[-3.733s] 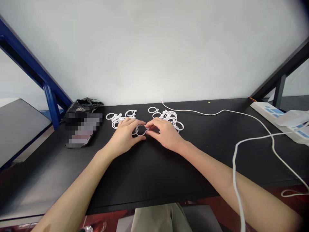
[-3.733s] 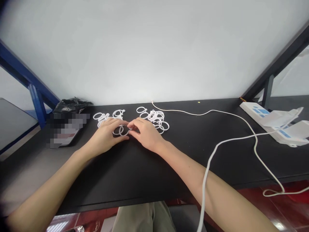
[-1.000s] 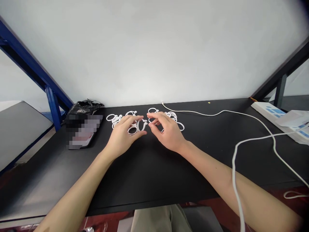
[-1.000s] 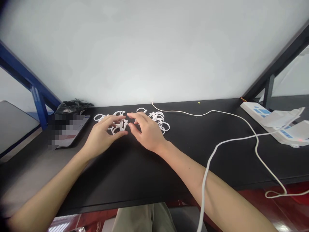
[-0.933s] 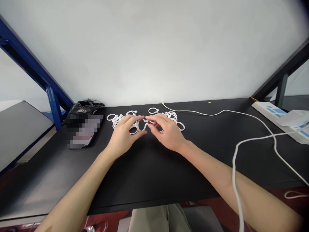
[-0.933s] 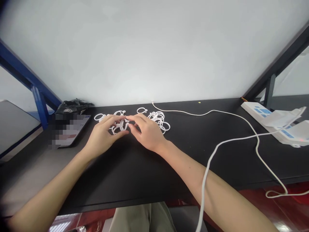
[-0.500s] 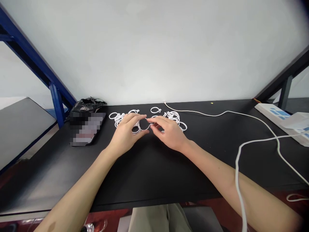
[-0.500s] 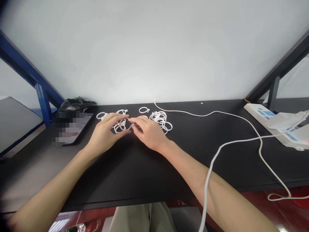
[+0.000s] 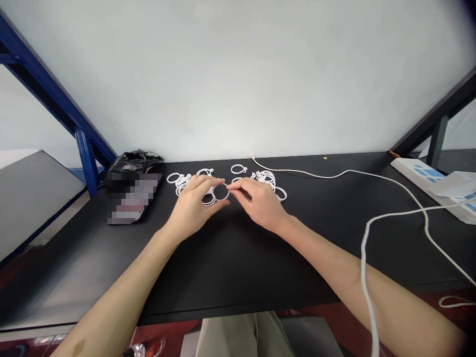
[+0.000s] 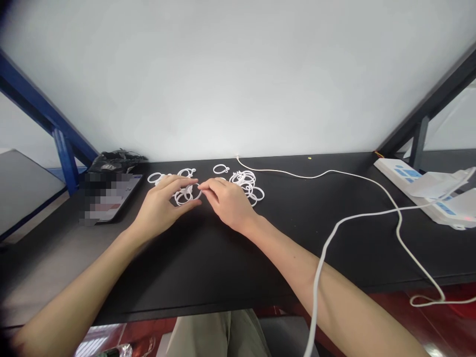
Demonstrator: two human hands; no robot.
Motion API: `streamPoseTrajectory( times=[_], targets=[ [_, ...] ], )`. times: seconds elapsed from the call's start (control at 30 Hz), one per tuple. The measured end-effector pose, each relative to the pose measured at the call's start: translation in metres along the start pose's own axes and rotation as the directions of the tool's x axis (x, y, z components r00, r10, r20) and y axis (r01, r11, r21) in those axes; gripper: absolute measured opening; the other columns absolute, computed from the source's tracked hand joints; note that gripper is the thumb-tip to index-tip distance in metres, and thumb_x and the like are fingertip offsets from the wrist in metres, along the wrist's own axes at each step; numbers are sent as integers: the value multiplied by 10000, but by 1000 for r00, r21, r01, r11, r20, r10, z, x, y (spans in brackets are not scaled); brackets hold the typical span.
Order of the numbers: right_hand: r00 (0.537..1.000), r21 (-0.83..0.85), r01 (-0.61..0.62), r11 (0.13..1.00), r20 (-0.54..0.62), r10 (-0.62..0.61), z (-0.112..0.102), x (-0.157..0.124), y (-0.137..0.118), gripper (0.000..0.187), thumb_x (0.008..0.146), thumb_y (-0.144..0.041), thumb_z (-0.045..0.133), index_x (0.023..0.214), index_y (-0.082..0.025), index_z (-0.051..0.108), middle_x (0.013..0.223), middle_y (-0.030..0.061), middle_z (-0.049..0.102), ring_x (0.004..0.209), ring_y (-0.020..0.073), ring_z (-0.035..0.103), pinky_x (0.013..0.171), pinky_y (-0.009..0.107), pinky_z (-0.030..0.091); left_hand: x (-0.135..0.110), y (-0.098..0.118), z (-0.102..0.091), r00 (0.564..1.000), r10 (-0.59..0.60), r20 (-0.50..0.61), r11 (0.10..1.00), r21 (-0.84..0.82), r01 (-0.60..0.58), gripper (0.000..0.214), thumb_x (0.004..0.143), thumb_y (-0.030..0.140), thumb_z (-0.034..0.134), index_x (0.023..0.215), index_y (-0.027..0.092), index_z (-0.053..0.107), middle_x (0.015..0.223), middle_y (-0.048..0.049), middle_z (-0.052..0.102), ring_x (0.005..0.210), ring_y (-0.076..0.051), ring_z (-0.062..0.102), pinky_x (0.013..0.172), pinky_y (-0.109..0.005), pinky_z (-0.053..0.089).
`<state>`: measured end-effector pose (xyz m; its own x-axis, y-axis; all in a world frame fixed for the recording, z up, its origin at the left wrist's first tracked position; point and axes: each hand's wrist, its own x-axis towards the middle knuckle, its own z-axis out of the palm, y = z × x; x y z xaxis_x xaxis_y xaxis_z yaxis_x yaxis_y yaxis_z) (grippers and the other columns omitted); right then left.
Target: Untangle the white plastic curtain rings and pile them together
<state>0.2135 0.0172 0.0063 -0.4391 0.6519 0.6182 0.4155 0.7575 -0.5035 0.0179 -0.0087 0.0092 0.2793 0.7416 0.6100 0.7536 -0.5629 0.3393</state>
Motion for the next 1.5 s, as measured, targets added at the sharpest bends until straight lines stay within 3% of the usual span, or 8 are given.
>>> streamPoseTrajectory(
  times=[0.17,0.3,0.4,0.63,0.83,0.97,1.23,1.5],
  targets=[
    [983,-104,-177,979,33,181,-2,1,9,294,937,-294,573,1224,-236,595,1113,36,707,1024,195,657,911,370,529,1,-5,-1,993,-114,-7,991,65,114,328,849,370,679,1145,242,618,1084,-46,667,983,-240,595,889,-408,486],
    [963,-391,-193,900,98,250,-4,1,20,273,924,-276,577,1171,-194,656,1137,90,661,1128,271,556,979,441,480,1,-16,0,964,-256,-67,939,219,265,359,846,395,661,1154,218,613,1099,-77,649,1056,-296,544,936,-449,454],
    [956,-474,-180,862,122,267,-3,1,23,259,910,-276,593,1127,-180,696,1125,105,649,1132,287,515,987,438,468,-1,-22,2,944,-321,-81,890,315,330,431,847,420,646,1212,198,585,1169,-108,625,1118,-341,500,952,-482,428],
    [945,-499,-204,842,126,303,-3,1,20,186,917,-234,571,994,-200,737,1023,93,692,1119,292,495,994,434,434,-3,-17,4,957,-289,-15,905,323,278,366,884,376,578,1206,202,588,1193,-99,613,1113,-327,481,961,-481,411],
    [960,-450,-184,874,111,259,-1,1,22,134,858,-314,662,910,-202,715,927,95,717,1068,316,499,933,507,445,-3,-13,7,992,-125,35,966,232,113,263,908,323,547,1134,207,619,1117,-78,642,1052,-285,484,994,-477,402],
    [967,-412,-166,896,108,229,0,1,22,62,869,-204,632,848,-202,690,857,69,723,1004,300,516,874,484,465,-2,-10,5,995,-91,48,979,190,81,250,910,303,549,1129,209,626,1077,-79,649,1032,-279,485,976,-486,415],
    [991,-196,83,977,118,-61,-3,0,1,153,922,-154,540,1025,-206,640,1019,47,681,950,197,591,874,368,498,-3,-6,4,991,-7,131,997,82,-3,448,880,358,637,1295,206,562,1189,-68,656,1103,-262,501,1008,-451,409],
    [987,-174,154,973,62,-145,-2,-1,-1,174,962,-161,493,1066,-219,620,1016,35,706,934,187,608,839,338,508,-3,-6,3,989,-17,146,998,56,9,406,898,361,621,1279,230,572,1129,-60,680,1073,-255,516,970,-446,428]
  ],
)
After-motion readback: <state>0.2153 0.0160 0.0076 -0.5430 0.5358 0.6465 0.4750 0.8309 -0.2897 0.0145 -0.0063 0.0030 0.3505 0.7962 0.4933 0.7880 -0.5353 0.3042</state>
